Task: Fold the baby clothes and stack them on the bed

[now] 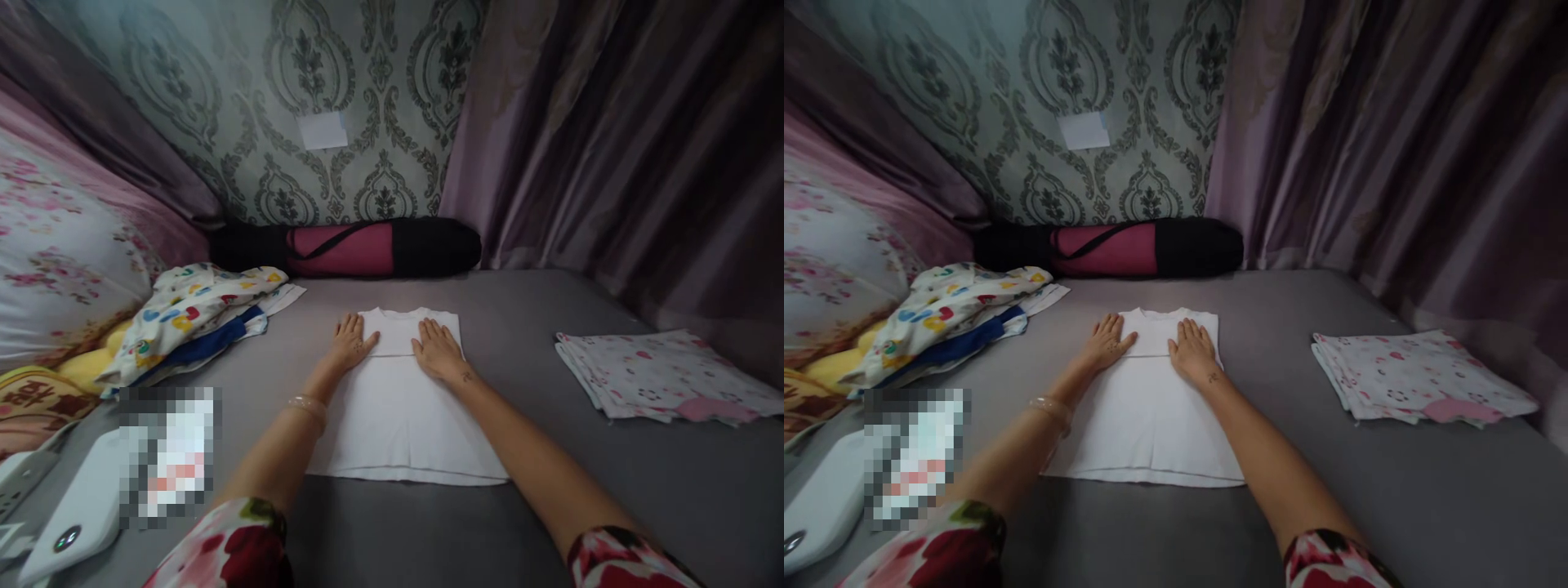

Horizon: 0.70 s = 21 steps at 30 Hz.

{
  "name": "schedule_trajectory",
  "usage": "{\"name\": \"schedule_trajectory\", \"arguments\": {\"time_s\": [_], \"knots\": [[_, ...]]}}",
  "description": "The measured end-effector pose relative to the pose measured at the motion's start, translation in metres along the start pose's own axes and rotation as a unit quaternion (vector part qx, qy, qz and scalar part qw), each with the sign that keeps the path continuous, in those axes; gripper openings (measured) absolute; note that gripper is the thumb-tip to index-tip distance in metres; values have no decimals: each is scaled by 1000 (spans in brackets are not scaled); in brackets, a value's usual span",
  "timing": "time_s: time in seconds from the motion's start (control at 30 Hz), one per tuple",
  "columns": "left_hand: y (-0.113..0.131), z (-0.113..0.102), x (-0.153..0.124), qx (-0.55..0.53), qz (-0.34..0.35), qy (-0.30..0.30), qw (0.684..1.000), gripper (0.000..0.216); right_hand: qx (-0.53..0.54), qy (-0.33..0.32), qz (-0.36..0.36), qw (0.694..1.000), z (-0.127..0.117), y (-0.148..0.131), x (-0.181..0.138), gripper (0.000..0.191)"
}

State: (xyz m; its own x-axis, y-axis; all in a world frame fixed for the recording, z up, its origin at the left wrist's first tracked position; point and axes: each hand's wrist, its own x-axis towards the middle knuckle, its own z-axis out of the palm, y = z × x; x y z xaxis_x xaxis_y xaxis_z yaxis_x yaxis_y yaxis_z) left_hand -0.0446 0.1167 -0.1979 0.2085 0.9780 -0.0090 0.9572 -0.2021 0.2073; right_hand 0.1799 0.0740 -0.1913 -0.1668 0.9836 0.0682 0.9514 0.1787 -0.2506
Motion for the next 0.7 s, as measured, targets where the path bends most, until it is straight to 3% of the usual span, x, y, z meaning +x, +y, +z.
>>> {"name": "schedule_trajectory", "arguments": {"time_s": [0.17, 0.37, 0.47, 0.57, 0.63, 0.7], "knots": [[-15, 2, 2, 16, 52, -12, 998, 80, -10, -37, -78, 996, -7, 32, -1, 58], [-21, 1, 0, 31, 76, -1, 997, 75, -12, -2, -96, 995, -2, 41, -4, 58], [-12, -6, -7, 86, 65, 55, 993, 70, -21, -2, -97, 995, -5, 38, -5, 57], [5, -14, -26, 140, 77, 146, 976, 65, -45, 28, -114, 992, -11, 32, -12, 56], [17, -17, -47, 149, 124, 142, 971, 63, -55, 45, -146, 987, -14, 26, -24, 55], [29, -16, -73, 140, 189, 98, 967, 63, -51, 34, -181, 982, -15, 18, -42, 55]]}}
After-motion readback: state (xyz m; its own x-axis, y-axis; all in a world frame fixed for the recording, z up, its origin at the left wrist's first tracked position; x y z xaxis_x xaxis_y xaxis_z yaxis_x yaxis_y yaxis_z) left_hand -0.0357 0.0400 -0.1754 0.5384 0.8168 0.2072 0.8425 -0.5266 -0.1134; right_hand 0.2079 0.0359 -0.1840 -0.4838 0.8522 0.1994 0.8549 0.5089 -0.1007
